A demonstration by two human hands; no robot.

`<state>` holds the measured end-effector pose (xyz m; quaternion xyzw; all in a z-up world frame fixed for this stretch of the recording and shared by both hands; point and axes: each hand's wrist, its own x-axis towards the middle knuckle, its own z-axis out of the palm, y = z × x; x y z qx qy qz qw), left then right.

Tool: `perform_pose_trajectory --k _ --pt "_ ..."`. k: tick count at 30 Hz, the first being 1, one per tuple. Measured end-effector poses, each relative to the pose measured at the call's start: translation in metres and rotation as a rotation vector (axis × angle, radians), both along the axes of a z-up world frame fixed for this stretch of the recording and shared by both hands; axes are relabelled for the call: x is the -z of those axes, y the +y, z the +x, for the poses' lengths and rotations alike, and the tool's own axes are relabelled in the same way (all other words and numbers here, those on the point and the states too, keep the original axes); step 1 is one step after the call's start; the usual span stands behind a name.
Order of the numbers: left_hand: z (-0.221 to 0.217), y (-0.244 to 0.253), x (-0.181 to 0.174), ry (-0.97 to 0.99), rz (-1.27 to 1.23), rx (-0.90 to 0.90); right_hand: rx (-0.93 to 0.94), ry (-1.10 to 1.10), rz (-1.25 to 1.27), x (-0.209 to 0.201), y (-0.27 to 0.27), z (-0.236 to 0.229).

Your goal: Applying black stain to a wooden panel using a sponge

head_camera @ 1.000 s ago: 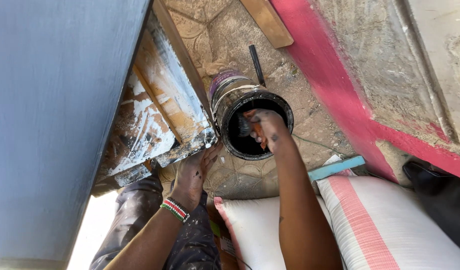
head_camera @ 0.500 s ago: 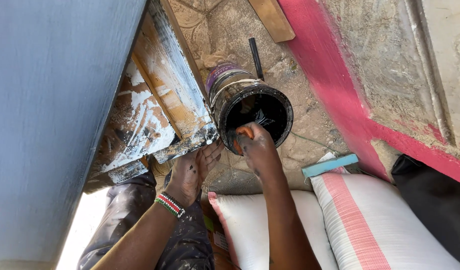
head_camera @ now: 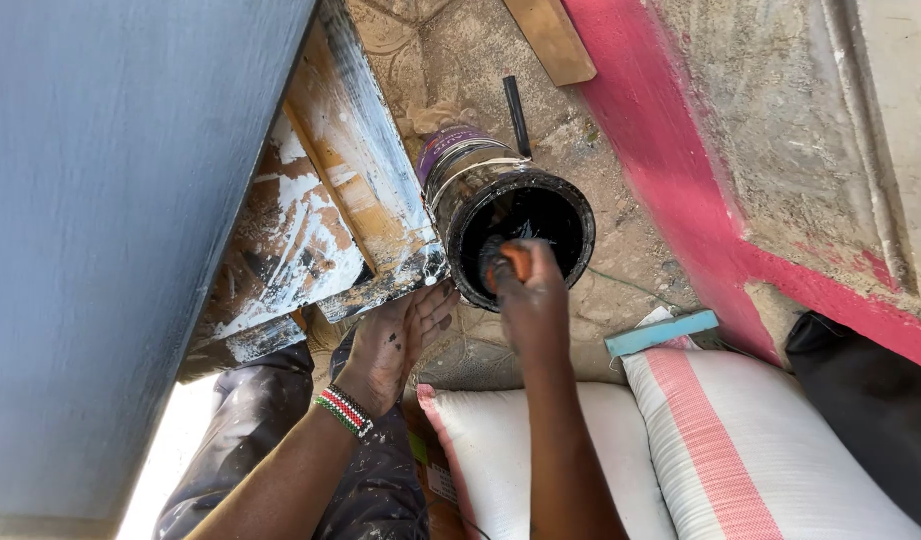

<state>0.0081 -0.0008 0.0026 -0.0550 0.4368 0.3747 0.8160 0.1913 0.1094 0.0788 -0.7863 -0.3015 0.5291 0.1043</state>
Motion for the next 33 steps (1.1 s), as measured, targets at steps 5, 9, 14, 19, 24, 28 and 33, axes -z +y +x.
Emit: perform_pose_trajectory --k 5,9,14,19,24,28,33 --pt "0.001 -0.008 0.003 0.012 0.062 -0.051 -0.342 -0.19 0.028 -0.02 -0.004 -0.014" --pt "0.0 -0.003 0.001 0.033 0.042 -0.025 -0.287 -0.169 -0.138 -0.035 -0.013 -0.005" --pt "0.001 0.0 0.002 0.052 -0.011 0.016 0.713 0.44 -0.232 -0.017 -0.02 0.023" --pt "0.001 -0.007 0.002 0.07 0.003 -0.007 0.755 0.446 -0.111 0.002 -0.023 0.019" --pt "0.007 -0.015 0.007 0.125 -0.067 0.003 0.367 0.173 0.227 0.071 -0.03 0.018" --pt "0.006 -0.011 0.013 0.067 -0.011 0.043 0.288 0.113 0.2 0.066 -0.047 0.006" --pt "0.008 -0.023 0.035 0.074 0.05 0.075 0.184 0.044 0.047 -0.021 -0.043 -0.011"
